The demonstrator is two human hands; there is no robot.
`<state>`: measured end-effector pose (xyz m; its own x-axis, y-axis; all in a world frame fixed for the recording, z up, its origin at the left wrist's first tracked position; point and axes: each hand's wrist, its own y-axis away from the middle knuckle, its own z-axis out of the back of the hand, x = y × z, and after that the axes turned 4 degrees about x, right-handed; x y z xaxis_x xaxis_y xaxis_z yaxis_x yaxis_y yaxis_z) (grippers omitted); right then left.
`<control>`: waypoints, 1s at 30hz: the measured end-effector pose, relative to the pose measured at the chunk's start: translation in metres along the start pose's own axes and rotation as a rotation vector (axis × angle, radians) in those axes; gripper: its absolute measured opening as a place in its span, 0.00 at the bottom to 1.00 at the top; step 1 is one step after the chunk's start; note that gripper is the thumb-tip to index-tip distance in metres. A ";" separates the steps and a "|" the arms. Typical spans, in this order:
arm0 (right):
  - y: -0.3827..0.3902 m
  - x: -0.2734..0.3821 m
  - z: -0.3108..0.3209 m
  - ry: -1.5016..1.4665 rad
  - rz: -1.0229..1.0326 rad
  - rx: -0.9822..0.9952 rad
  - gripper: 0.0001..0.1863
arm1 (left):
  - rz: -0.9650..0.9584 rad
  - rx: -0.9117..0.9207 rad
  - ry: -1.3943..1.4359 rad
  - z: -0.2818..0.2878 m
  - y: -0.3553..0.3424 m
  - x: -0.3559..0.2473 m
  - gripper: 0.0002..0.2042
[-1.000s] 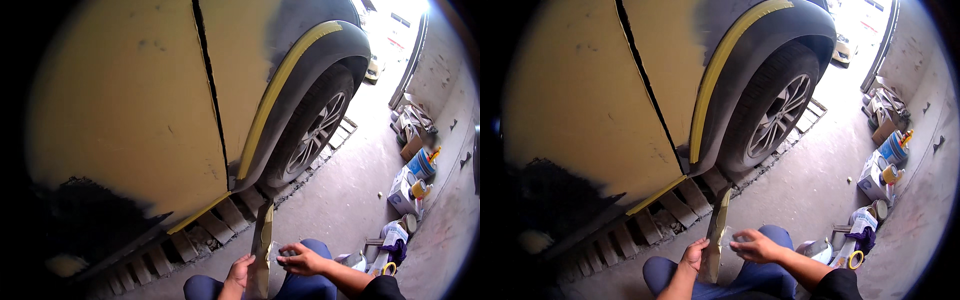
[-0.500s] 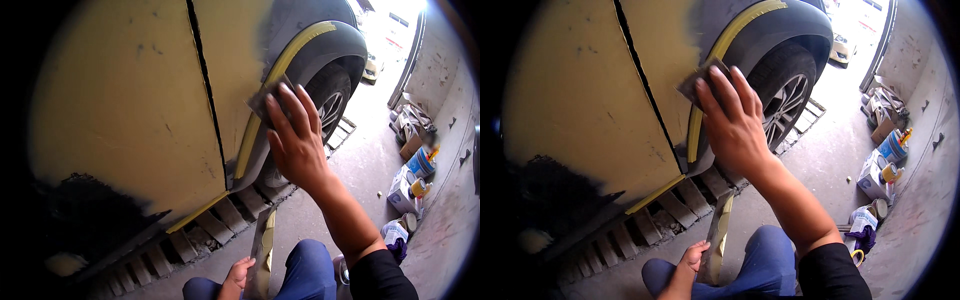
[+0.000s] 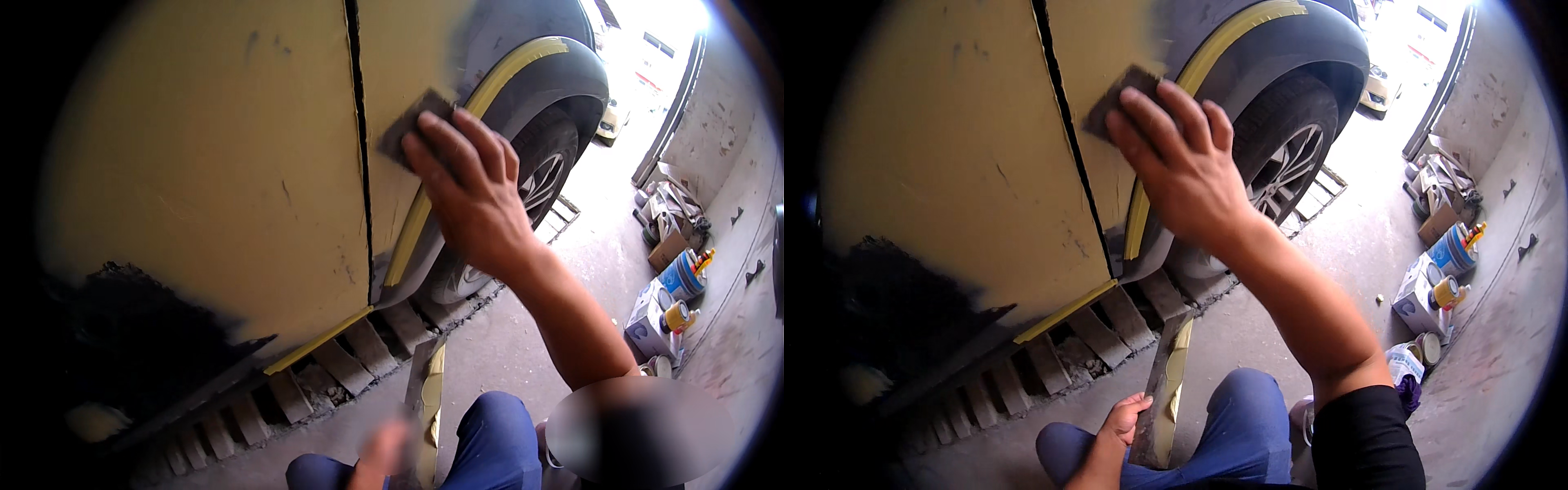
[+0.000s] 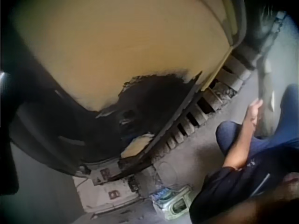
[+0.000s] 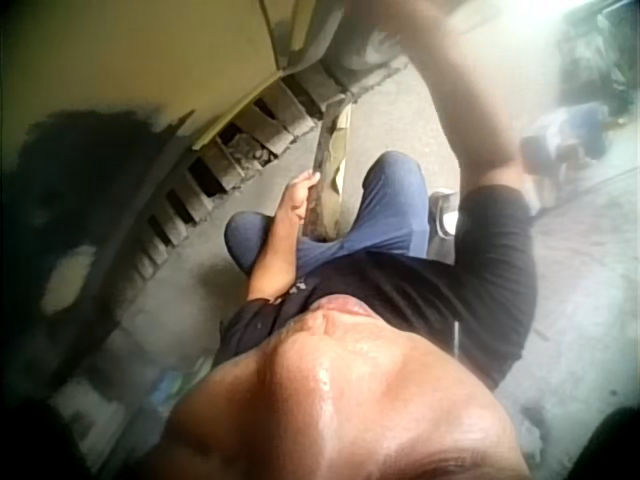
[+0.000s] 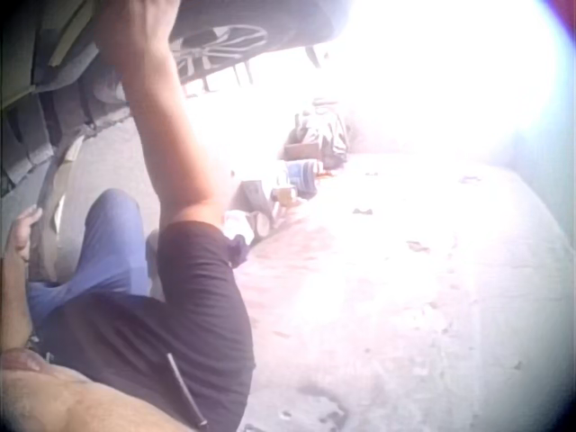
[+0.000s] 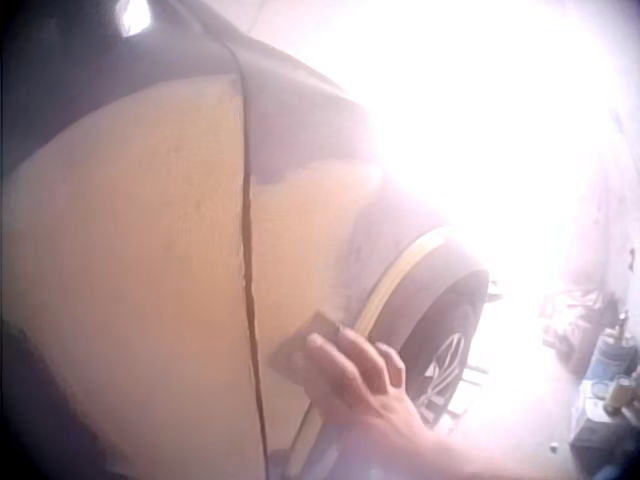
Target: The person sands the surface of a car door using a sanding block and a putty knife. They repeatedly smooth the filler on the door panel and wheel arch area, occasionally scraping excess material with the putty knife.
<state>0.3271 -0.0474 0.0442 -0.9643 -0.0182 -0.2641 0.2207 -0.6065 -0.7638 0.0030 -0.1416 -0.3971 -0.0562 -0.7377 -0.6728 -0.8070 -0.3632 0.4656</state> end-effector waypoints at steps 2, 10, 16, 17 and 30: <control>0.015 0.007 -0.006 0.049 0.023 0.058 0.32 | 0.001 0.002 -0.031 0.001 0.000 0.003 0.10; 0.063 0.017 -0.032 0.150 0.149 0.126 0.28 | -0.022 0.019 -0.094 -0.004 0.004 0.001 0.12; 0.099 0.027 -0.025 0.121 0.163 0.238 0.28 | 0.125 0.041 0.177 -0.048 0.024 -0.059 0.13; 0.107 0.031 -0.021 0.110 0.154 0.248 0.28 | 0.195 0.044 0.292 -0.066 0.031 -0.083 0.13; 0.286 0.142 0.062 -1.005 -0.307 0.538 0.25 | -0.039 0.006 0.017 -0.040 0.007 -0.038 0.13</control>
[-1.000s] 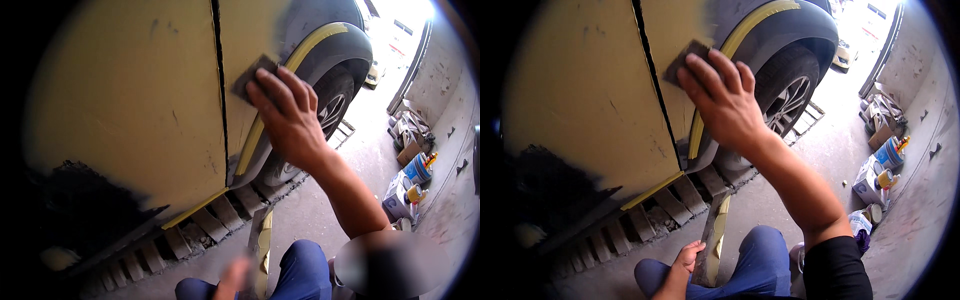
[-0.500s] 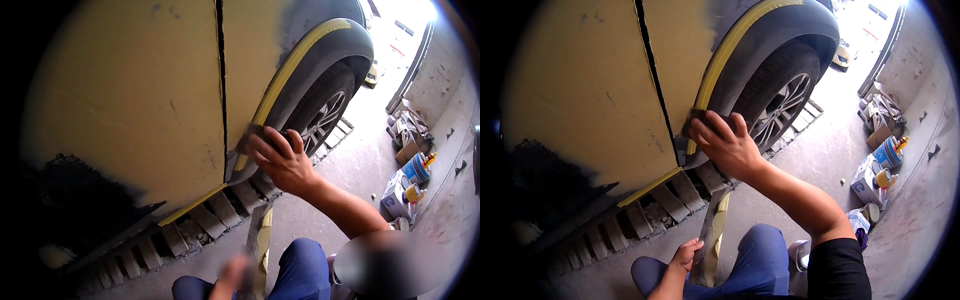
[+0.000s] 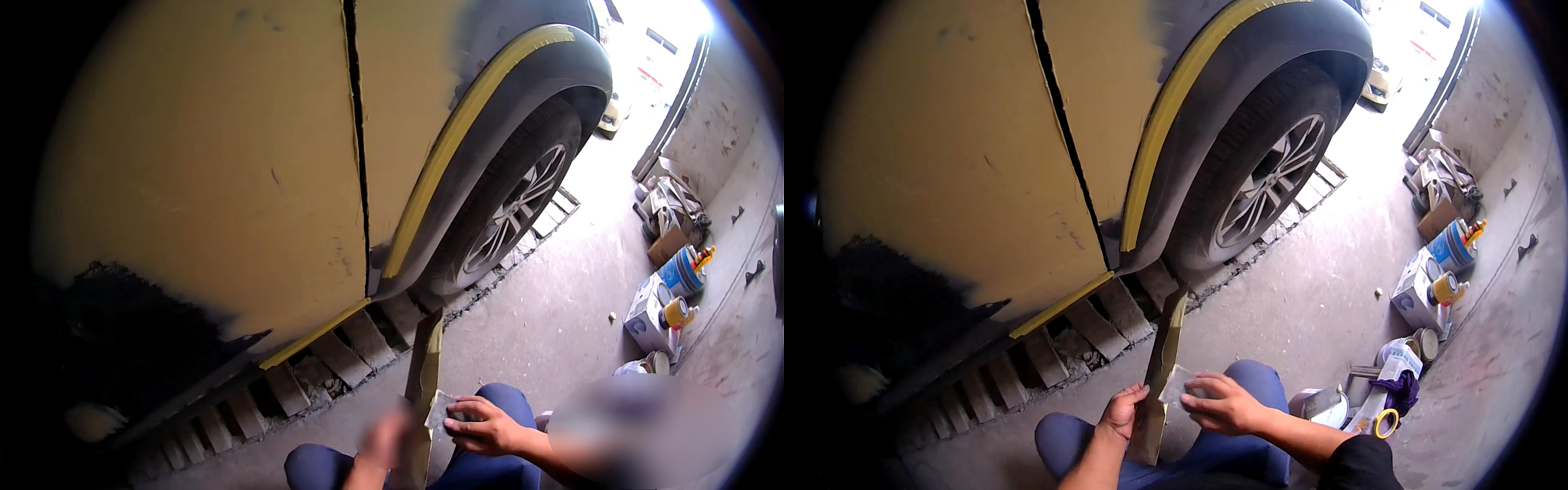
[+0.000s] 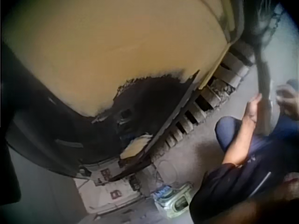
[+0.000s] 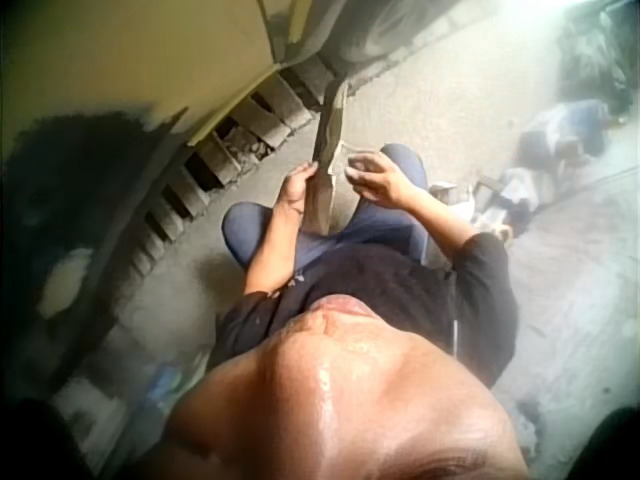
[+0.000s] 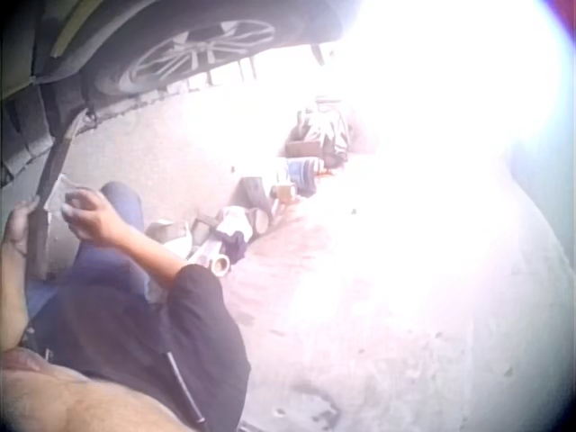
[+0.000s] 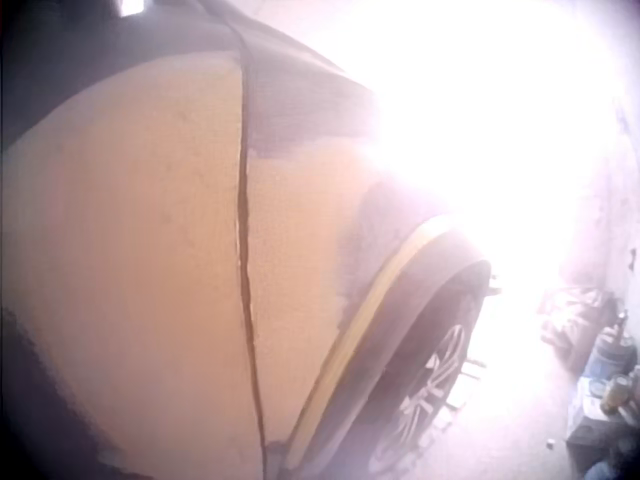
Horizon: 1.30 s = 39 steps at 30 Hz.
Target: The person sands the surface of a car door using a sanding block and a putty knife. They repeatedly smooth the filler on the door panel and wheel arch area, occasionally scraping excess material with the putty knife.
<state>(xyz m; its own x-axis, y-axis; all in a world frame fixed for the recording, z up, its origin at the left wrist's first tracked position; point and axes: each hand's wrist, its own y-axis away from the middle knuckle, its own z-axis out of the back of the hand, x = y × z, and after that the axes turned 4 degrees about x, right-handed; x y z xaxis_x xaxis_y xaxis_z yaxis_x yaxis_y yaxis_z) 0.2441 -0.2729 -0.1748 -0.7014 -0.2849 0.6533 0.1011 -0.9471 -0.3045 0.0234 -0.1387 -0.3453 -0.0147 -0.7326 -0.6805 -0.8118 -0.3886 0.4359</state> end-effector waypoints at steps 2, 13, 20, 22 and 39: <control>0.007 -0.010 0.005 0.130 -0.028 0.051 0.24 | -0.016 -0.021 -0.048 -0.001 0.003 -0.005 0.13; -0.098 -0.017 0.060 0.403 -0.162 -0.458 0.35 | 0.040 -0.060 -0.120 0.026 -0.014 0.031 0.13; -0.189 -0.018 0.118 0.972 0.251 -0.470 0.24 | 0.036 0.017 -0.153 0.060 -0.019 0.069 0.12; -0.206 -0.021 0.136 1.053 0.381 -0.400 0.23 | 0.029 0.009 -0.158 0.058 -0.019 0.068 0.12; -0.249 -0.027 0.139 1.117 0.590 -0.362 0.16 | 0.036 -0.002 -0.161 0.045 -0.014 0.057 0.12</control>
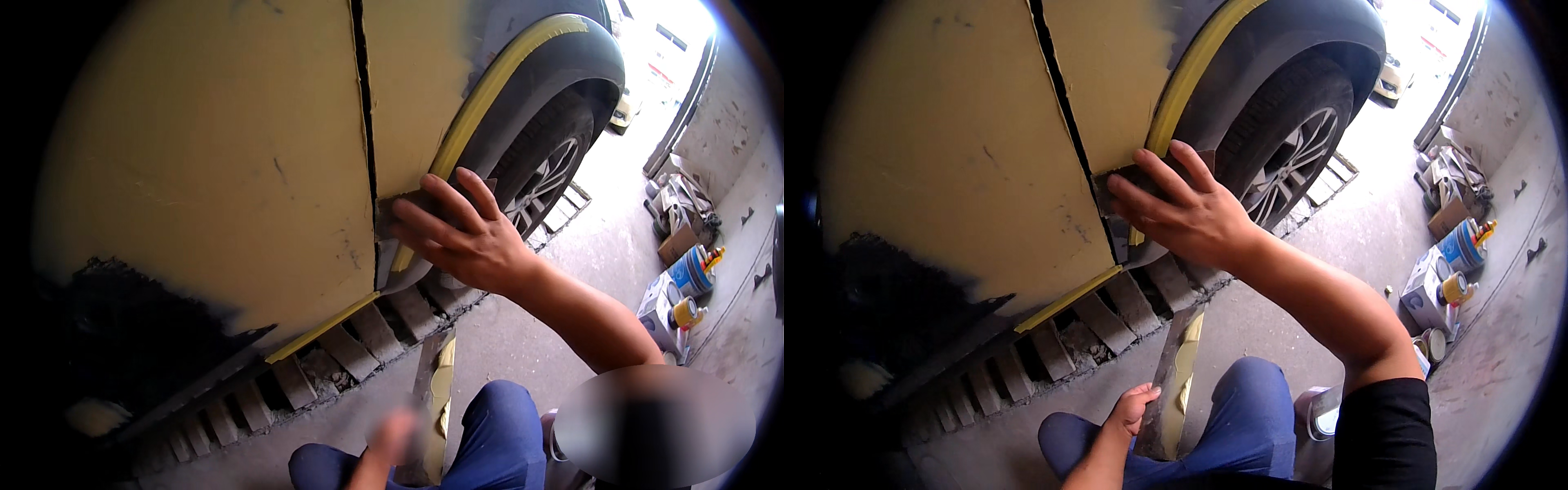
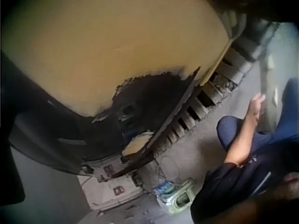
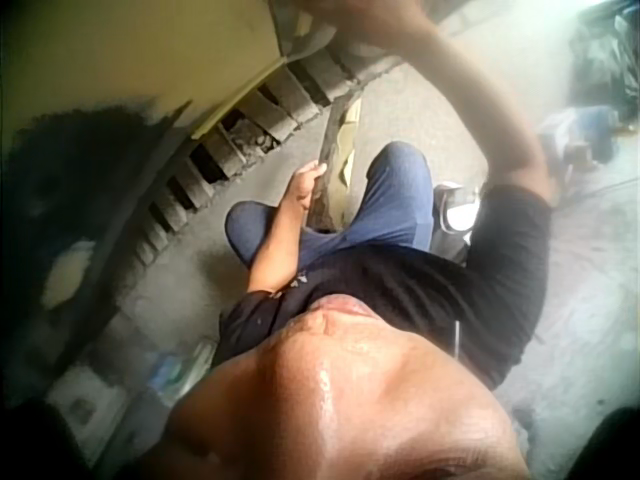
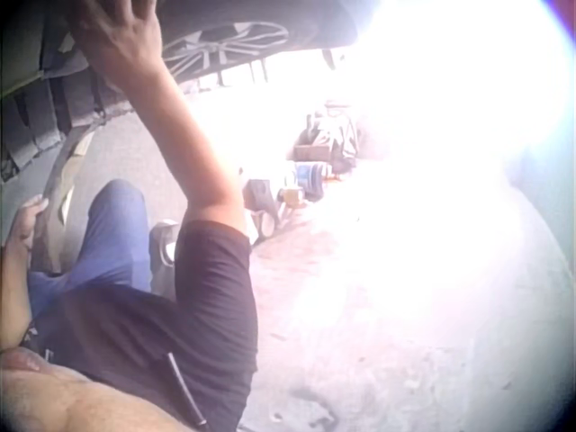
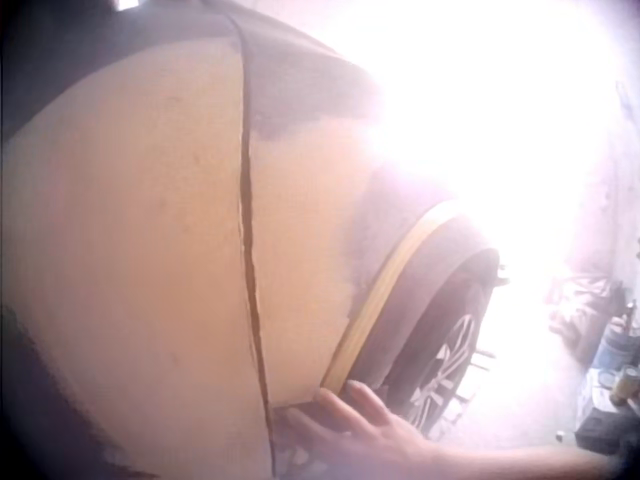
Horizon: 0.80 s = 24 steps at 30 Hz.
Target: The person sands the surface of a car door using a sanding block and a putty knife. They repeatedly smooth the filler on the door panel and wheel arch area, occasionally scraping excess material with the putty knife.
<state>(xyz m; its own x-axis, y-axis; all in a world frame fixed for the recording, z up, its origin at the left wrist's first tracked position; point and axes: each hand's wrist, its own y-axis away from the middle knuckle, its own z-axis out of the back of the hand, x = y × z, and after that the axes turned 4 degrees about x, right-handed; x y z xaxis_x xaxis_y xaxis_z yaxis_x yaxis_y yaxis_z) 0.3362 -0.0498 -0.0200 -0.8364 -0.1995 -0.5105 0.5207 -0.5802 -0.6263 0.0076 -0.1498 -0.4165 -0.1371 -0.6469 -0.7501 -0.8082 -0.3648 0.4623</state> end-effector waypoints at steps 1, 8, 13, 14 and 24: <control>0.001 0.001 -0.002 -0.003 -0.010 -0.003 0.16 | 0.003 0.002 0.000 0.001 0.000 0.001 0.12; 0.012 -0.005 -0.011 0.029 -0.032 -0.023 0.19 | 0.018 -0.011 -0.002 0.000 0.004 -0.006 0.10; 0.028 -0.003 0.009 0.085 -0.066 0.053 0.22 | -0.682 -0.038 -1.392 -0.046 0.036 -0.096 0.09; 0.030 0.003 0.015 0.059 -0.109 0.049 0.23 | -0.723 -0.060 -1.391 -0.039 0.034 -0.085 0.11; 0.164 0.161 0.090 -1.348 -0.648 0.453 0.27 | -0.368 -0.052 -1.218 -0.053 0.035 -0.102 0.13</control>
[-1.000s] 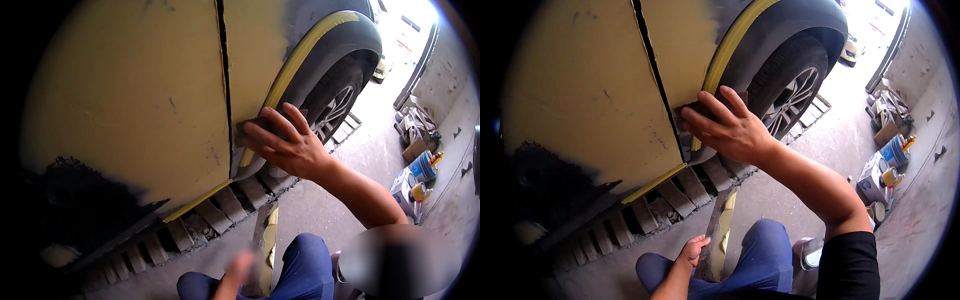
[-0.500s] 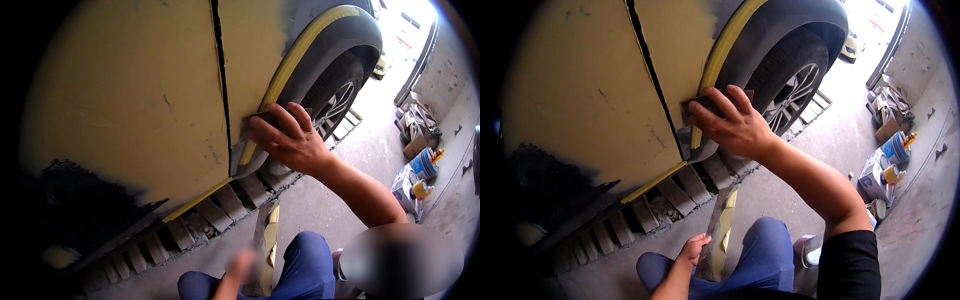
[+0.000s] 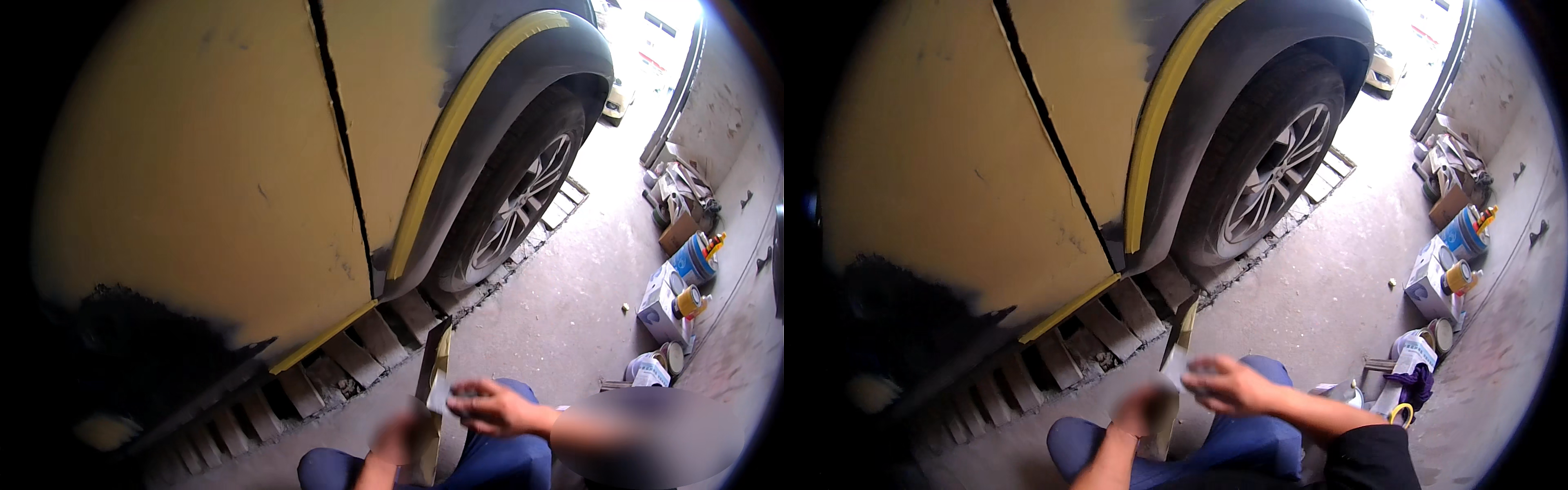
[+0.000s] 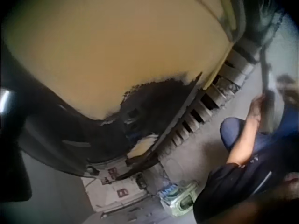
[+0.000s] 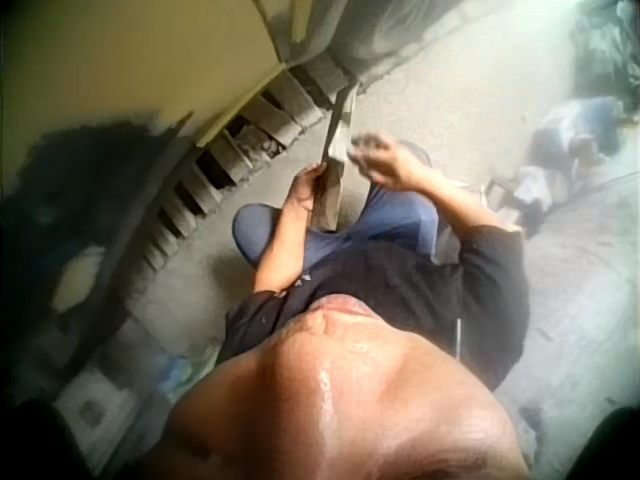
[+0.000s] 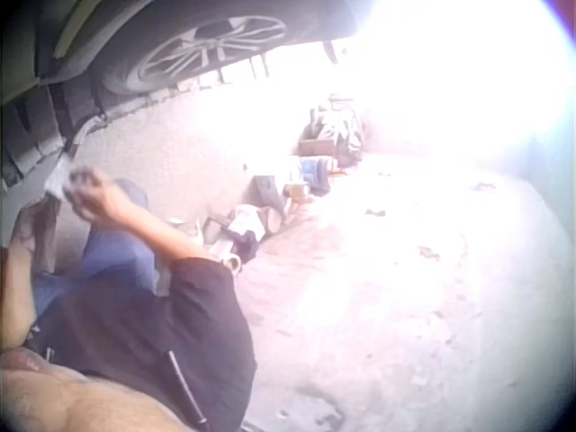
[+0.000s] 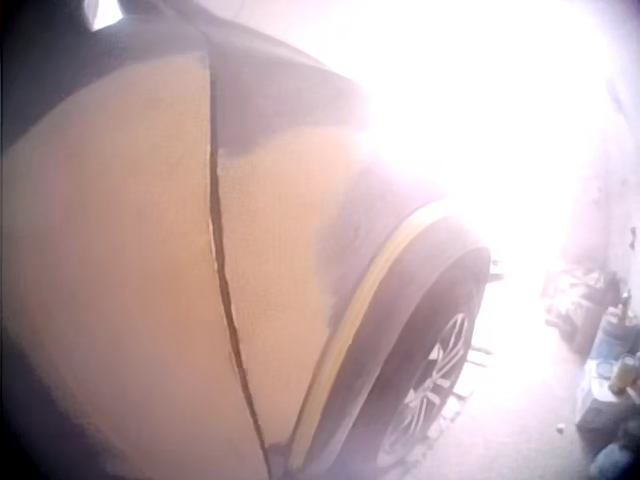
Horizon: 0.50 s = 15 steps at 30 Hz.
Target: The person sands the surface of a car door using a sanding block and a putty knife. They repeatedly smooth the filler on the door panel and wheel arch area, occasionally scraping excess material with the putty knife.
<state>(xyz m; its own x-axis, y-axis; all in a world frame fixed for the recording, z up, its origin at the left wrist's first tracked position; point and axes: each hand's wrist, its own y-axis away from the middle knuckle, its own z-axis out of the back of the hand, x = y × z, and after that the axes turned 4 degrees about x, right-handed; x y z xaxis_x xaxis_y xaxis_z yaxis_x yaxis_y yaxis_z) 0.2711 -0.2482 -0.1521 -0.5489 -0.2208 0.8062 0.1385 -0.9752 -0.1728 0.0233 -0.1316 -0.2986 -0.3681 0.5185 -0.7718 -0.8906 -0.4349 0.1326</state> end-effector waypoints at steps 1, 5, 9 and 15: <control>0.011 -0.005 -0.015 -0.063 0.021 0.047 0.26 | 0.008 -0.075 0.157 -0.006 0.004 0.010 0.11; 0.043 -0.035 -0.033 0.271 -0.075 0.066 0.27 | 0.231 -0.119 0.935 -0.023 0.008 0.040 0.09; 0.026 -0.039 -0.009 0.245 -0.176 -0.278 0.26 | -0.011 -0.111 0.433 -0.028 0.012 0.058 0.10; -0.123 0.036 0.051 0.444 0.078 -0.754 0.38 | 0.137 0.031 0.363 -0.054 0.017 0.082 0.09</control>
<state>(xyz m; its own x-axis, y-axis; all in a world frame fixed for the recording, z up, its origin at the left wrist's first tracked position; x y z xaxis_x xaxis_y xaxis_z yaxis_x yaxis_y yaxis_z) 0.2764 -0.1353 -0.0728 -0.8524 -0.1200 0.5089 -0.3067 -0.6735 -0.6726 -0.0073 -0.1361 -0.3937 -0.3706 0.1601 -0.9149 -0.8495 -0.4566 0.2642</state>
